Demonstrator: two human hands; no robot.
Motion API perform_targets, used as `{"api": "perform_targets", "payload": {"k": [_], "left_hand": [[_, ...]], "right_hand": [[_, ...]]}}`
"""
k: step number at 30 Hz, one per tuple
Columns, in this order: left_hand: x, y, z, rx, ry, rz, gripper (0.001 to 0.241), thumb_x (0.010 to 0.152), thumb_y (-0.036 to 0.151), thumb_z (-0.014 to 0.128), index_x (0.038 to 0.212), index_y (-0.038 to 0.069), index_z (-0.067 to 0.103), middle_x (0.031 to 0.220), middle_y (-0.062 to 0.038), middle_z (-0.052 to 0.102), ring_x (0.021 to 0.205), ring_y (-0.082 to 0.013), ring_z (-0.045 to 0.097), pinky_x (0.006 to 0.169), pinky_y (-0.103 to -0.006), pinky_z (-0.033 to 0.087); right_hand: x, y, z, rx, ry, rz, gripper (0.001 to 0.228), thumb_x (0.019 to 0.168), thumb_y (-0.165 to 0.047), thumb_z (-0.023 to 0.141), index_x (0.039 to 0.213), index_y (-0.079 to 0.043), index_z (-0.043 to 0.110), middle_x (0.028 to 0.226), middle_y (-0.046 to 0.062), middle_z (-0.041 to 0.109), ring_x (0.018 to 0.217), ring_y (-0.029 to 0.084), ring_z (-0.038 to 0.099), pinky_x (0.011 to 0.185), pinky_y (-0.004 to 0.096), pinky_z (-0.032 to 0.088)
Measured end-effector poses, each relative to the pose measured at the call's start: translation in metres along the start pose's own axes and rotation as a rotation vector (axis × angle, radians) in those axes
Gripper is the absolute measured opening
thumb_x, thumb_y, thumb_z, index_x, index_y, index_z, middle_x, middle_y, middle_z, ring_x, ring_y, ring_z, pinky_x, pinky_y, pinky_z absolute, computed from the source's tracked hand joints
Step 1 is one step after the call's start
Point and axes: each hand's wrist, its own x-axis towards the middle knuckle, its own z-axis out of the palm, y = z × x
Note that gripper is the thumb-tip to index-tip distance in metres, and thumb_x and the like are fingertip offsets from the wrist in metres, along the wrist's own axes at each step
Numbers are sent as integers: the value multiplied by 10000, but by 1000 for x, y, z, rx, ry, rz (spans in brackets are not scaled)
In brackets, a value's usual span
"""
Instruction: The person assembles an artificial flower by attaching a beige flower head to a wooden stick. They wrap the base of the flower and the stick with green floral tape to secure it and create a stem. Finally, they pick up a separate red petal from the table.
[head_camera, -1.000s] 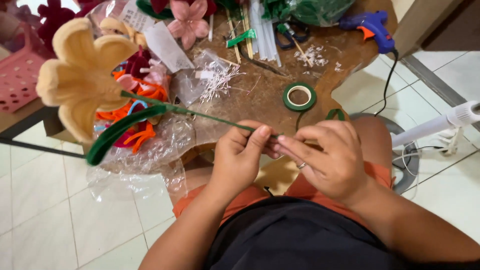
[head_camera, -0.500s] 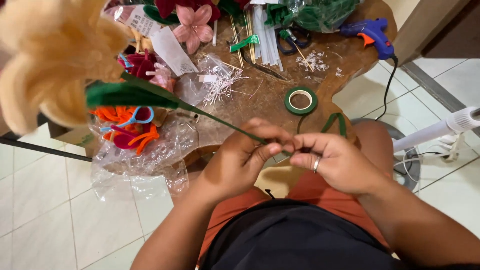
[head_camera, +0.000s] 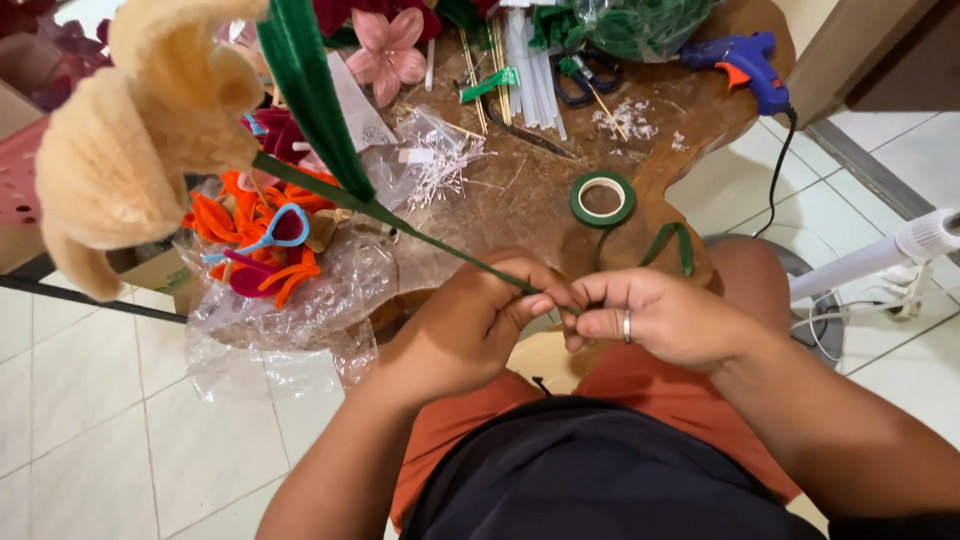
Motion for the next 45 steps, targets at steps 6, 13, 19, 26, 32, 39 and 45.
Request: {"api": "perform_targets", "payload": {"k": [6,13,19,26,32,39,45], "left_hand": [[-6,3,-4,103,110,-49,158,913,158,467,947,83,602,884,-48,611,807,-186,606,719,-287,453],[-2,1,4,113,202,114,141,908,110,495,909,14,598,845,-109,632,786,-246,636,726,-326,480],[1,3,7,63,201,42,146,910,114,514,915,40,640,806,-155,651,823,-359,631,768,-402,510],[2,10,2,67,175,83,122,902,121,527,882,38,613,795,-152,641,807,-366,635,738,-403,515],[-4,6,-10,99,205,-57,184,898,192,519,824,69,635,750,-117,670,742,-337,650,683,-381,518],[6,-12,4,321,216,27,221,895,227,521,882,38,635,730,-188,633,778,-411,609,705,-463,493],[6,-15,18,516,189,-100,258,822,242,572,639,62,538,636,-142,586,601,-381,565,558,-466,410]], "right_hand": [[-11,-17,-2,-212,-69,-9,94,838,-151,612,856,-59,617,867,45,670,897,132,644,809,265,481],[-7,-27,40,-957,618,-601,325,662,-159,812,940,-75,667,909,57,647,826,154,627,803,269,503],[1,-5,37,-927,694,-695,140,702,-178,785,752,-102,678,718,13,664,696,217,651,664,311,510],[-1,6,22,-20,220,-180,173,856,-122,600,758,13,644,611,95,665,611,159,617,611,271,499],[-6,-4,24,-168,358,-179,250,870,-223,571,941,-13,686,745,67,697,676,101,605,655,242,494],[5,-1,34,-866,752,-656,177,679,-185,805,834,-157,723,744,-9,658,679,174,654,644,251,507],[9,1,40,-721,631,14,184,737,-127,672,876,-187,777,801,-95,767,749,13,634,667,191,476]]}}
